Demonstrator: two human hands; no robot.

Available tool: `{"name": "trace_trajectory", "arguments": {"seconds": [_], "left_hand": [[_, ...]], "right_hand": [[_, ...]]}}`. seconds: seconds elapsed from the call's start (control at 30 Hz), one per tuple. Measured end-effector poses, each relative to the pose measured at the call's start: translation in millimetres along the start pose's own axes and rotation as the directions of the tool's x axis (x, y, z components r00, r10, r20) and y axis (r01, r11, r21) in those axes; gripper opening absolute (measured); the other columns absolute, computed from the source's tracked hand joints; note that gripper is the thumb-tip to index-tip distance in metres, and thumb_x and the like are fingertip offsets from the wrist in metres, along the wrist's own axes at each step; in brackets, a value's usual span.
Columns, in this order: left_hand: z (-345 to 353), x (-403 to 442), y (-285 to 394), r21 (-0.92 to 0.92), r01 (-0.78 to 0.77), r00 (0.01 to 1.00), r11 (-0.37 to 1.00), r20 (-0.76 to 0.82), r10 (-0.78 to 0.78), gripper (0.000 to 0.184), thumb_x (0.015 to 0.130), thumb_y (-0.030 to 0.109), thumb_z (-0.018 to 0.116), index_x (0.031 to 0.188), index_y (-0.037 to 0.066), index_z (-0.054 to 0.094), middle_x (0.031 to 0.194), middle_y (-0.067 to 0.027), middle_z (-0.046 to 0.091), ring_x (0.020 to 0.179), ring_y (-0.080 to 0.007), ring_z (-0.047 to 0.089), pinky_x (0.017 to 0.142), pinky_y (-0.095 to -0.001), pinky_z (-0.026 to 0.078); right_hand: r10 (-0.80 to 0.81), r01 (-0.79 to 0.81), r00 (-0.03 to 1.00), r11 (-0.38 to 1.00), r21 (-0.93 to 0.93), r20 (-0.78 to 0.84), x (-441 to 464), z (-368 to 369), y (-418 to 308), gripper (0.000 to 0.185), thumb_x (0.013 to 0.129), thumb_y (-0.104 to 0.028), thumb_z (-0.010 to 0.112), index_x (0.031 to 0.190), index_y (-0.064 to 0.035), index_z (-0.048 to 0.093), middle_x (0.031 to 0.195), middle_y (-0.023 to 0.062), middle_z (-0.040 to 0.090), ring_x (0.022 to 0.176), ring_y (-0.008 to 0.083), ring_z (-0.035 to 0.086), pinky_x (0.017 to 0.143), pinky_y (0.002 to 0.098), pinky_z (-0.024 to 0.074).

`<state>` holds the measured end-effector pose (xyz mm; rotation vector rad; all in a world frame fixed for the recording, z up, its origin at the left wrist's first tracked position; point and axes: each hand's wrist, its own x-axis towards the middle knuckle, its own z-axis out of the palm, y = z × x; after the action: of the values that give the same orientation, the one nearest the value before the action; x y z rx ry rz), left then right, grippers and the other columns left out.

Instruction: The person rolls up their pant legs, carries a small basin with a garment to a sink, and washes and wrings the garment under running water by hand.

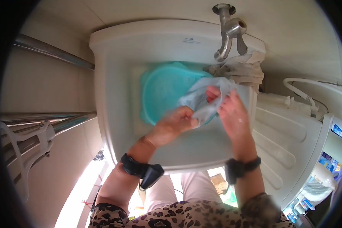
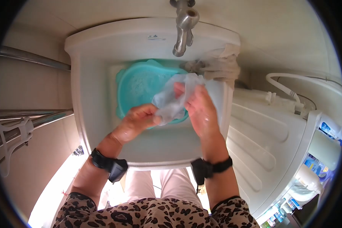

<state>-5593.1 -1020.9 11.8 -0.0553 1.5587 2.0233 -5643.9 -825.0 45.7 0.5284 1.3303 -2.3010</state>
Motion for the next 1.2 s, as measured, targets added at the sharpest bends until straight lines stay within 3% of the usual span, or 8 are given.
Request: {"name": "trace_trajectory", "arguments": {"seconds": [0.07,0.17,0.23,0.43,0.5,0.7,0.9,1.2], "left_hand": [[-7.8,0.2,9.1,-0.597,0.112,0.992,0.795,0.015,-0.129,0.017,0.091,0.021,0.054,0.095,0.005,0.054,0.094,-0.0031,0.057,0.09,-0.0144,0.055,0.08,-0.0306,0.044],[-25.6,8.3,5.1,-0.658,0.074,0.986,0.749,-0.062,-0.152,0.022,0.094,0.028,0.048,0.099,0.007,0.051,0.094,-0.002,0.055,0.088,-0.0133,0.054,0.082,-0.0298,0.043],[-33.8,9.0,1.8,-0.482,0.079,0.951,0.873,-0.225,-0.21,0.021,0.093,0.028,0.05,0.096,0.008,0.054,0.092,-0.0002,0.055,0.085,-0.0098,0.053,0.078,-0.0269,0.044],[-55.9,-2.8,-3.7,-0.105,0.191,0.868,0.976,-0.447,-0.218,0.016,0.09,0.024,0.055,0.093,0.008,0.057,0.084,0.0036,0.053,0.078,-0.0057,0.049,0.069,-0.0239,0.041],[-55.0,-5.5,0.4,0.019,0.211,0.847,0.977,-0.503,-0.173,0.013,0.089,0.02,0.057,0.091,0.008,0.057,0.082,0.0043,0.052,0.075,-0.0055,0.048,0.067,-0.0232,0.04],[-47.1,-26.7,30.7,-0.182,-0.142,0.939,0.973,-0.336,0.074,0.01,0.085,0.015,0.06,0.089,0.006,0.058,0.079,0.001,0.055,0.075,-0.0083,0.052,0.07,-0.0227,0.042],[-7.0,-44.4,5.3,0.212,0.297,0.932,0.931,0.147,-0.331,0.019,0.082,0.018,0.063,0.093,0.004,0.056,0.089,-0.0034,0.059,0.089,-0.0118,0.054,0.08,-0.026,0.043],[3.0,-7.3,-71.7,0.144,0.342,0.904,0.929,-0.32,-0.283,0.016,0.085,0.009,0.057,0.099,0.003,0.059,0.09,-0.0045,0.059,0.078,-0.009,0.057,0.07,-0.0271,0.05]], "right_hand": [[0.211,-0.209,0.977,0.974,-0.084,0.018,4.2,-3.9,23.6,0.051,0.093,-0.042,0.043,0.123,-0.0013,0.047,0.11,0.0102,0.056,0.102,0.0201,0.052,0.093,0.0352,0.0362],[0.292,-0.267,0.956,0.911,-0.313,0.037,0.4,-2.0,41.2,0.039,0.09,-0.031,0.052,0.114,-0.0008,0.055,0.105,0.0072,0.058,0.096,0.016,0.054,0.087,0.0301,0.0397],[0.217,-0.128,0.971,0.827,-0.547,0.102,-4.7,-0.4,37.6,0.028,0.087,-0.02,0.059,0.109,-0.002,0.059,0.098,0.0048,0.06,0.088,0.0132,0.055,0.08,0.0266,0.042],[0.183,-0.184,0.982,0.983,-0.009,-0.037,-8.0,-10.0,18.6,0.017,0.08,-0.003,0.061,0.097,-0.0052,0.062,0.08,-0.0005,0.057,0.075,0.0075,0.051,0.069,0.0223,0.0406],[-0.033,0.014,0.995,0.978,-0.206,-0.092,-9.5,-8.5,11.0,0.016,0.079,-0.001,0.06,0.094,-0.0045,0.062,0.081,-0.001,0.058,0.076,0.0076,0.052,0.071,0.0221,0.0407],[-0.235,0.22,0.972,0.932,-0.287,-0.018,-19.5,0.6,-5.9,0.013,0.079,-0.001,0.056,0.091,-0.0042,0.059,0.086,-0.0004,0.057,0.078,0.0082,0.051,0.075,0.0227,0.0393],[0.033,0.013,0.983,0.969,0.245,-0.181,-27.4,-28.5,13.9,0.009,0.078,-0.008,0.049,0.084,-0.0069,0.055,0.089,0.0029,0.057,0.084,0.014,0.052,0.081,0.0274,0.0389],[0.101,-0.074,0.987,0.976,0.204,-0.125,-44.4,-52.7,27.8,0.012,0.077,-0.009,0.045,0.082,-0.0048,0.055,0.087,0.005,0.054,0.077,0.0179,0.049,0.074,0.0255,0.0374]]}}
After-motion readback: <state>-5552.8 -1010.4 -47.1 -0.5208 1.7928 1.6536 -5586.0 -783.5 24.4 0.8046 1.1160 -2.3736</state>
